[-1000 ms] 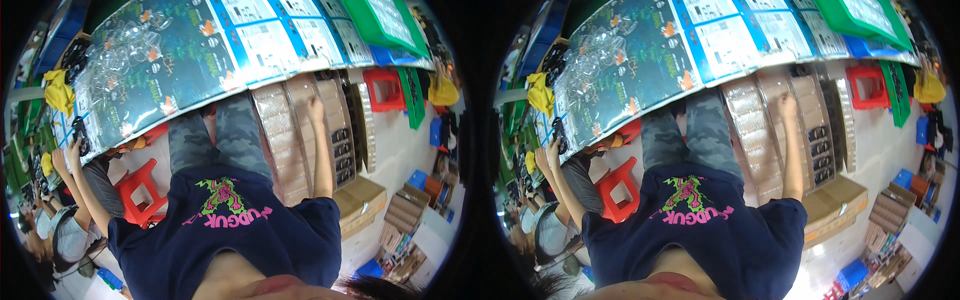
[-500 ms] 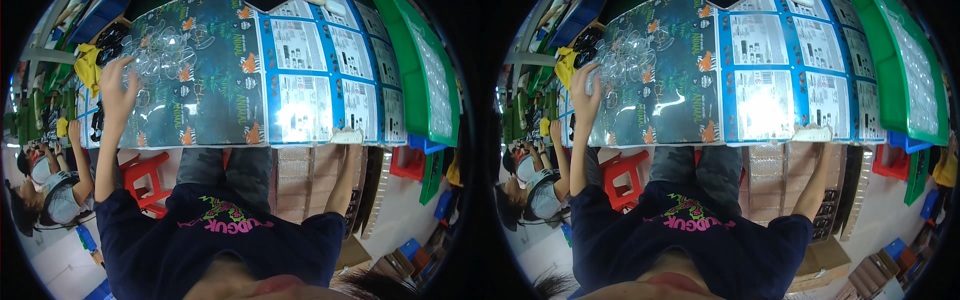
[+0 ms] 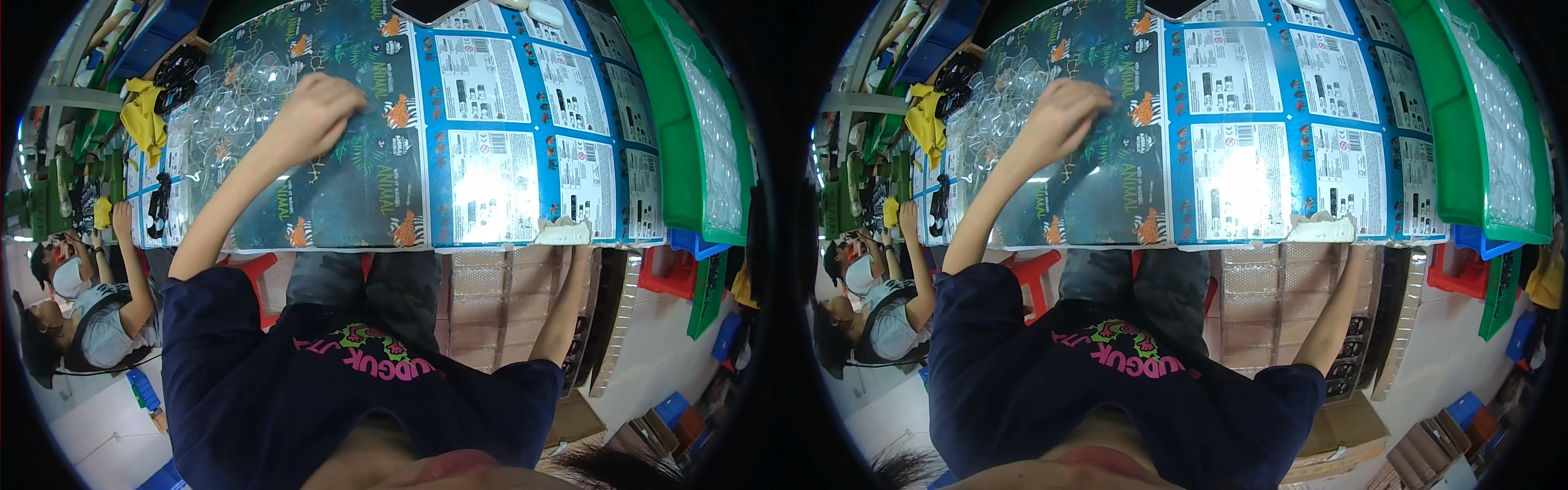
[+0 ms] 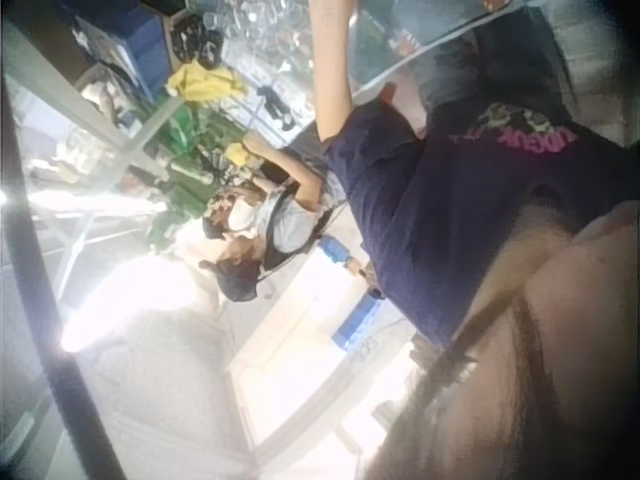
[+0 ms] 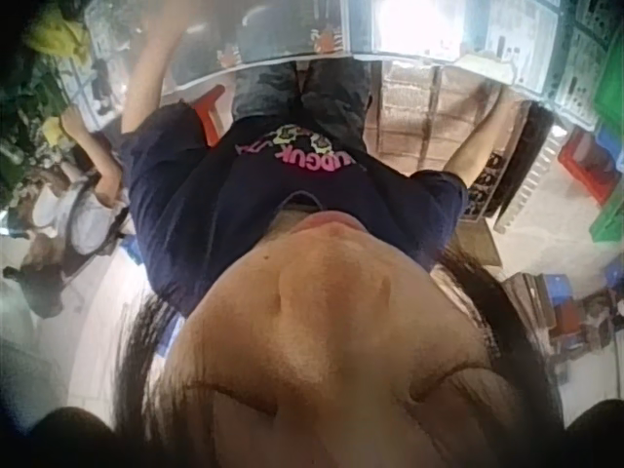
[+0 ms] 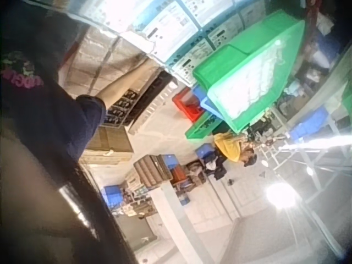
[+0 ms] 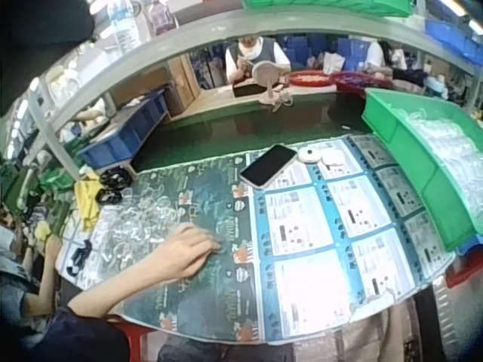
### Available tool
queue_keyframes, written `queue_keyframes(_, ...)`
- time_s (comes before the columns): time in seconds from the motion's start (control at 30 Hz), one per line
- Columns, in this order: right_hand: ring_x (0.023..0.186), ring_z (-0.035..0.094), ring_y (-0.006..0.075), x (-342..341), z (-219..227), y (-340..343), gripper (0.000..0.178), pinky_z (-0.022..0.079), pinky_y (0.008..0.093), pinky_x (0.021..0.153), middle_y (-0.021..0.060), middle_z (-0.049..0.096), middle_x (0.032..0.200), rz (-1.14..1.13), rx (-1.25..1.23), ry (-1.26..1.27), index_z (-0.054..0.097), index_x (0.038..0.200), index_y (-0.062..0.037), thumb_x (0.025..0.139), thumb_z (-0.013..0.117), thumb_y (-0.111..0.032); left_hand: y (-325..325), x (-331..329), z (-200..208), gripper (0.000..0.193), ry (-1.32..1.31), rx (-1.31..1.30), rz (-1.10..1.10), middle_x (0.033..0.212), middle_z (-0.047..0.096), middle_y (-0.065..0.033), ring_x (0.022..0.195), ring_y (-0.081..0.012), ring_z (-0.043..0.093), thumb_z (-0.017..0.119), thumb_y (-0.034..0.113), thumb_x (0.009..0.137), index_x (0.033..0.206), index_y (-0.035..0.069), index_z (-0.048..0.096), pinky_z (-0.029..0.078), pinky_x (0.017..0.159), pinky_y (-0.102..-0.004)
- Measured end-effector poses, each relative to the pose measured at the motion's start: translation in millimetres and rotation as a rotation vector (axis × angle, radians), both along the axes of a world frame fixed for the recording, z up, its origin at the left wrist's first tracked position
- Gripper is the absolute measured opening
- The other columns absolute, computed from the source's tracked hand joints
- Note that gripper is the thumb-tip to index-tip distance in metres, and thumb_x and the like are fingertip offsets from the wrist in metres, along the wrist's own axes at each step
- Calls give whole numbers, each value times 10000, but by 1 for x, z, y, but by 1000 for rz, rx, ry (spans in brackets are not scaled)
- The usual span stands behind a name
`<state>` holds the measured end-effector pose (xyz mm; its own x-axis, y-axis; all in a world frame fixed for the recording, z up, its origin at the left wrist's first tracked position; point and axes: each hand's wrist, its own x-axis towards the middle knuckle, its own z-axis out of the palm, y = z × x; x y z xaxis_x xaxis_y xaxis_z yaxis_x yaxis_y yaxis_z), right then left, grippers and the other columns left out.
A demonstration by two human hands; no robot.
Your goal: The person assembles toy cars by picking up car body shells from a tray and clear windshield inserts from the table, pressing each windshield into a car body by hand, and removing an empty tray layer.
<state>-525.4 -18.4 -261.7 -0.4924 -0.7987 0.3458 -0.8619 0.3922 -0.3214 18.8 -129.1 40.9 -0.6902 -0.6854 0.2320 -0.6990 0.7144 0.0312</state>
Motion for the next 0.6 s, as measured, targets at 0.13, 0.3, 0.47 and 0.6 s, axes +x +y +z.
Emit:
queue_keyframes(0.13, 905, 542, 377, -8, 31, 26, 398, 434, 425, 736, 182, 573, 1028, -95, 38, 90, 532, 1075, -37, 751, 596, -260, 34, -8, -3, 359, 48, 176, -194, 1039, 552, -108, 1045, -257, 495, 488, -43, 647, 992, 46, 529, 312, 962, -405)
queue_keyframes(0.3, 831, 570, 379, 77, 83, 77, 346, 448, 435, 713, 237, 581, 921, 24, -80, -59, 518, 1017, 63, 723, 585, -106, 64, -10, -10, 422, 154, 219, -93, 1058, 497, -140, 1061, -307, 450, 565, 54, 669, 1087, 41, 503, 319, 951, -426)
queue_keyframes(0.47, 774, 591, 368, 219, 118, 134, 330, 465, 405, 676, 249, 586, 852, 246, 101, -527, 526, 1010, 76, 701, 562, -33, 92, -15, -12, 422, 166, 152, -38, 1115, 479, -123, 1095, -301, 424, 635, 176, 688, 1066, 40, 504, 315, 923, -411)
queue_keyframes(0.6, 737, 573, 372, 317, 151, 158, 338, 451, 409, 672, 247, 576, 813, 393, 178, -699, 525, 1025, 79, 718, 578, -52, 115, -12, -18, 428, 271, 183, -85, 1160, 486, -106, 1092, -307, 434, 690, 241, 644, 962, 42, 486, 329, 890, -396)
